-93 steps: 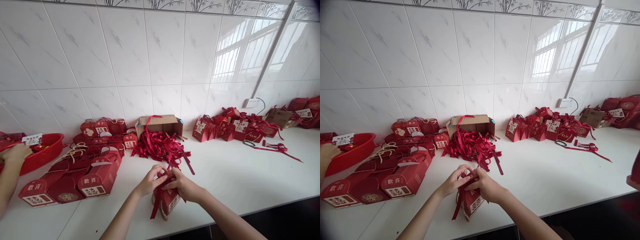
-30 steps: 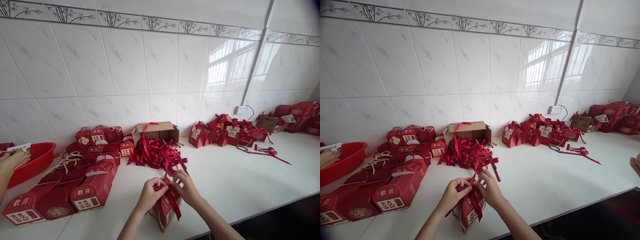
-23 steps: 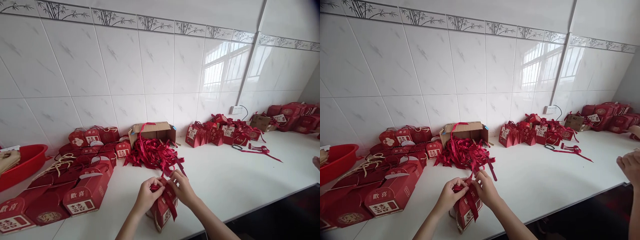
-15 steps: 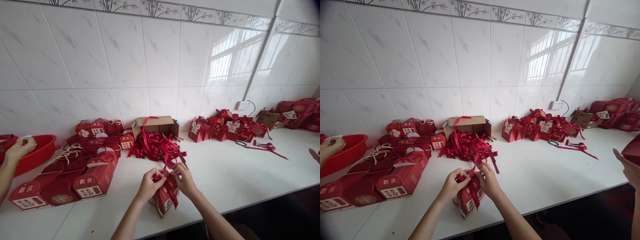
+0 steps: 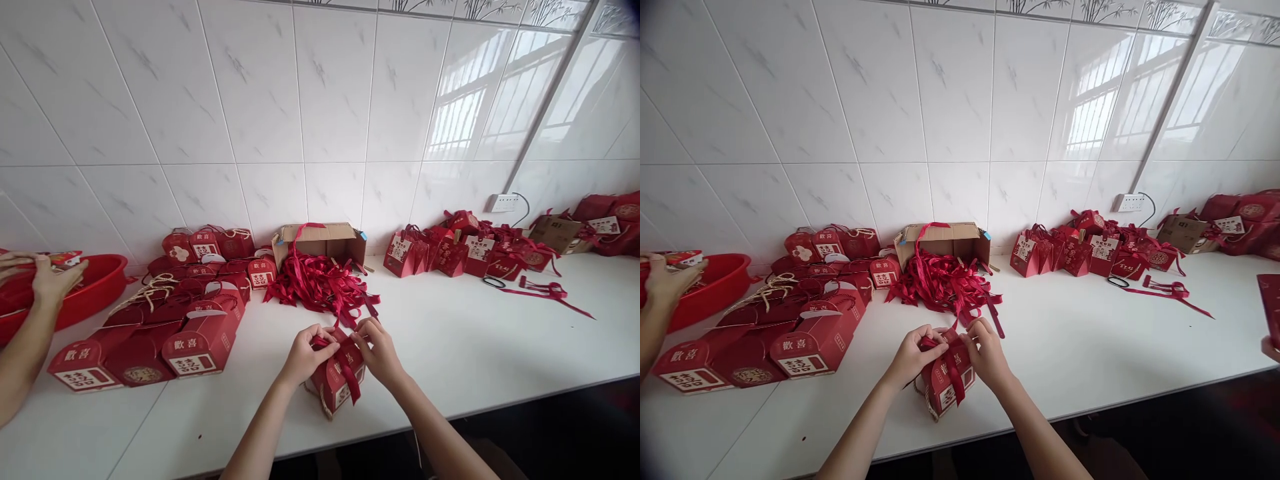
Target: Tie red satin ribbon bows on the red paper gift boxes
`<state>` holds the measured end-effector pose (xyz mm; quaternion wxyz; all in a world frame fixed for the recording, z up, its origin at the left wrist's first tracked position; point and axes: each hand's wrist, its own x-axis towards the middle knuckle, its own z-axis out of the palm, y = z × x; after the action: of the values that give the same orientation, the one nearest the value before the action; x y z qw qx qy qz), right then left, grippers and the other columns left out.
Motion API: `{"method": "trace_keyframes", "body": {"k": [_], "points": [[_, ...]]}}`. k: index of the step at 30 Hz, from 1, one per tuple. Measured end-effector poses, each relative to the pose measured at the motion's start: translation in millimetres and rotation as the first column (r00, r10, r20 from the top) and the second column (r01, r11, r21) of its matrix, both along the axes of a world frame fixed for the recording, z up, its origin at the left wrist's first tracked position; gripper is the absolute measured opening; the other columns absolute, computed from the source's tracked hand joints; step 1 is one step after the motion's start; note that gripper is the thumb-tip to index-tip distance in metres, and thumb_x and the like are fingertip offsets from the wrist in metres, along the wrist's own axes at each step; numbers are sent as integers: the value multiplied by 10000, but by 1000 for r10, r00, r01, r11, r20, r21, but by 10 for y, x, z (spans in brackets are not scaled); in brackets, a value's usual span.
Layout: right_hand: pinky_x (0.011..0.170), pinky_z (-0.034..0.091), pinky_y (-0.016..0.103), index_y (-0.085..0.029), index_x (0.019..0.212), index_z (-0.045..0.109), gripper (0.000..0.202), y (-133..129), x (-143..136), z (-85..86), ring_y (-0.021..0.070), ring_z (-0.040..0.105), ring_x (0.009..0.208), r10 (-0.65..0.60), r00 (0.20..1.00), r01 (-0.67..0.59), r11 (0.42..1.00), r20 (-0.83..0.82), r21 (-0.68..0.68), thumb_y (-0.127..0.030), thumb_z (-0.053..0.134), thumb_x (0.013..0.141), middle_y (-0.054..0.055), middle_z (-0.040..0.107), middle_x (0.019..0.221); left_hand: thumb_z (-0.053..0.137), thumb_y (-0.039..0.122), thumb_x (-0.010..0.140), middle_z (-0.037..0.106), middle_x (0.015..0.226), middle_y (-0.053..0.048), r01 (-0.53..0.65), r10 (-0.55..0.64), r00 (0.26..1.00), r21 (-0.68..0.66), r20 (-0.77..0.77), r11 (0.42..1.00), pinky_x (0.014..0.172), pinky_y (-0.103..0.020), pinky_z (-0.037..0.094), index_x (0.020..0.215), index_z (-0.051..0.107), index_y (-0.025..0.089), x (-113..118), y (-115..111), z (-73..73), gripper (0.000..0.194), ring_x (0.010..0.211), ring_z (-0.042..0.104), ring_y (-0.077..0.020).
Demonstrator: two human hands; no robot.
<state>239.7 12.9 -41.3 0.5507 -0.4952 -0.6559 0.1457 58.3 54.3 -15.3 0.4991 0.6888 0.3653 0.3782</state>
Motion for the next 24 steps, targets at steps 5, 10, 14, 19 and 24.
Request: {"method": "trace_keyframes", "body": {"k": [5, 10, 14, 19, 24], "points": [[573, 446, 287, -208, 744, 511, 206, -14, 53, 71, 156, 522, 650, 46, 998, -48, 996, -34, -71, -362, 517, 881, 26, 577, 728, 670, 404, 742, 701, 1015, -81, 121, -114, 990, -98, 78, 988, 955, -334, 430, 714, 606, 195, -71, 9, 74, 220, 1186, 534, -252], [631, 468, 307, -203, 838, 583, 199, -21, 76, 166, 171, 558, 726, 58, 996, -63, 996, -64, -67, -366, 487, 902, 49, 598, 808, 595, 458, 799, 663, 1130, -97, 239, -191, 957, -223, 217, 945, 900, -352, 466, 866, 688, 163, -133, -5, 112, 316, 1044, 613, -261], [828, 463, 418, -235, 817, 689, 122, -18, -4, 300, 246, 536, 983, 133, 983, -133, 991, 125, -11, -319, 603, 840, 90, 585, 1022, 573, 480, 810, 700, 1003, -97, 283, -220, 946, -279, 238, 918, 844, -341, 479, 985, 681, 149, -130, -7, 131, 390, 942, 643, -247], [899, 415, 530, -255, 728, 720, 47, 27, -118, 384, 314, 447, 1113, 140, 922, -134, 990, 361, -42, -253, 693, 766, 80, 562, 1168, 518, 472, 846, 686, 894, -66, 238, -195, 964, -266, 178, 934, 776, -304, 475, 971, 652, 157, -107, 36, 149, 364, 866, 633, -210], [945, 409, 510, -219, 767, 680, 76, 37, -141, 418, 292, 408, 1167, 212, 865, -211, 976, 455, -54, -189, 621, 803, 84, 529, 1206, 563, 393, 817, 635, 919, -42, 188, -189, 982, -14, -21, 982, 723, -264, 446, 678, 554, 165, -87, 115, 184, 268, 810, 577, -167]]}}
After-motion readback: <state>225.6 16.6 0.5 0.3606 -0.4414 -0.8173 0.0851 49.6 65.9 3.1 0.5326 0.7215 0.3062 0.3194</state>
